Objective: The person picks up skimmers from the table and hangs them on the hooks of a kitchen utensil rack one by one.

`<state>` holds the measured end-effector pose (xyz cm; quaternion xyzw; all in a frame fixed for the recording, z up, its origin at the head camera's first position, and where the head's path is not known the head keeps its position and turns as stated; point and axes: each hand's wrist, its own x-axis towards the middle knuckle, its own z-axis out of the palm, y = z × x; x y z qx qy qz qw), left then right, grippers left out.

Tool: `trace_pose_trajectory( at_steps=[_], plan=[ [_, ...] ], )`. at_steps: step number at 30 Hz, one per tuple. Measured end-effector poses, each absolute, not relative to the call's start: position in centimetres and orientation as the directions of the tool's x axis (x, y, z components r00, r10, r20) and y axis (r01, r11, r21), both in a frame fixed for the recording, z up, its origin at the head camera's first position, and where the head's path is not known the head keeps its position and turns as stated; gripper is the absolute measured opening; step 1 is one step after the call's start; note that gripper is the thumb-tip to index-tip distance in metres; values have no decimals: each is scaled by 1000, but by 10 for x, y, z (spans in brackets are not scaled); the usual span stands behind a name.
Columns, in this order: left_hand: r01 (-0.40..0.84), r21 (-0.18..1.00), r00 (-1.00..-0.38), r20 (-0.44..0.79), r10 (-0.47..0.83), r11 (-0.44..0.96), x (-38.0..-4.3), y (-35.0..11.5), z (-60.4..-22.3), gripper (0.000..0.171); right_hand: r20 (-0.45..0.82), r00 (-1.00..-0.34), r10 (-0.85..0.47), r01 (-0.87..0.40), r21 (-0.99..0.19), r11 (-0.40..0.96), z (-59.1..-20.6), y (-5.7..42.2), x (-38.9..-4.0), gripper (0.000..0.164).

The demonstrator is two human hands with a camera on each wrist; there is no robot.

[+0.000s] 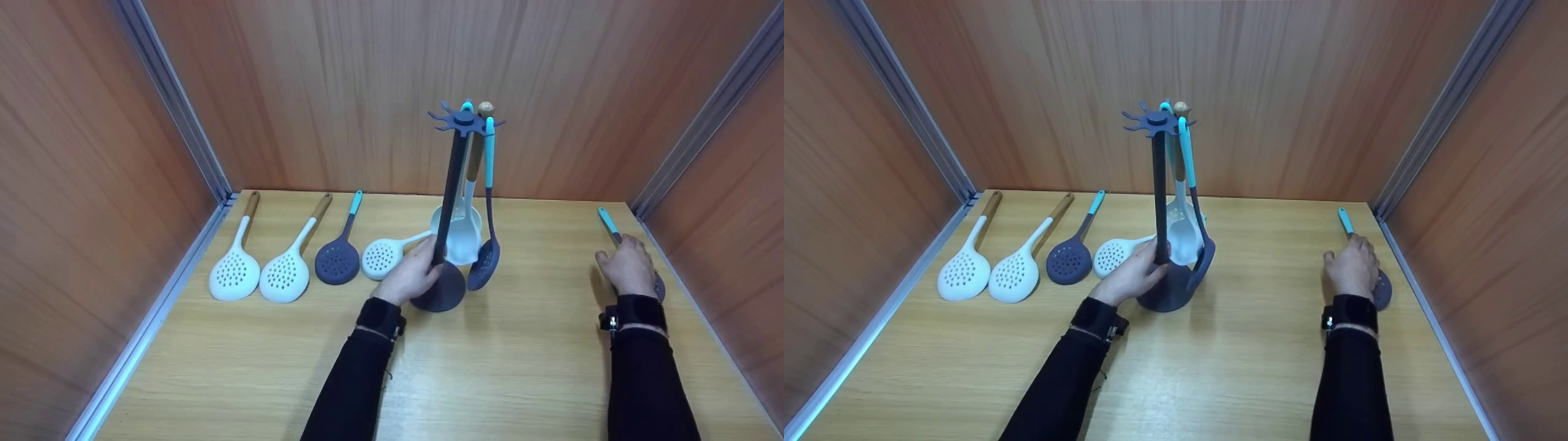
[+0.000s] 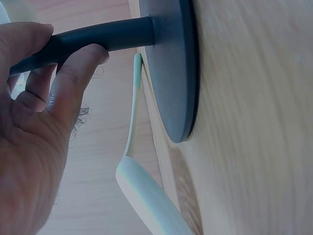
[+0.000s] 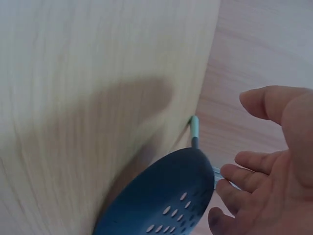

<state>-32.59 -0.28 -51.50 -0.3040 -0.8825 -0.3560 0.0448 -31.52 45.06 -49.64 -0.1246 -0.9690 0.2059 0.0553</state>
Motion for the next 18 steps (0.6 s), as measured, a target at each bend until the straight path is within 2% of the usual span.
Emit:
trace_pose_trajectory(
  at_steps=[11,18],
  plan=[
    [574,601,-808,302,506,557,-326,-2,-516,64,45,-975,219,184,-396,899,-505,455,-323,83],
    [608,573,-787,343,514,549,-326,-3,-517,57,42,-970,240,206,-384,900,-508,458,-326,83]
  ],
)
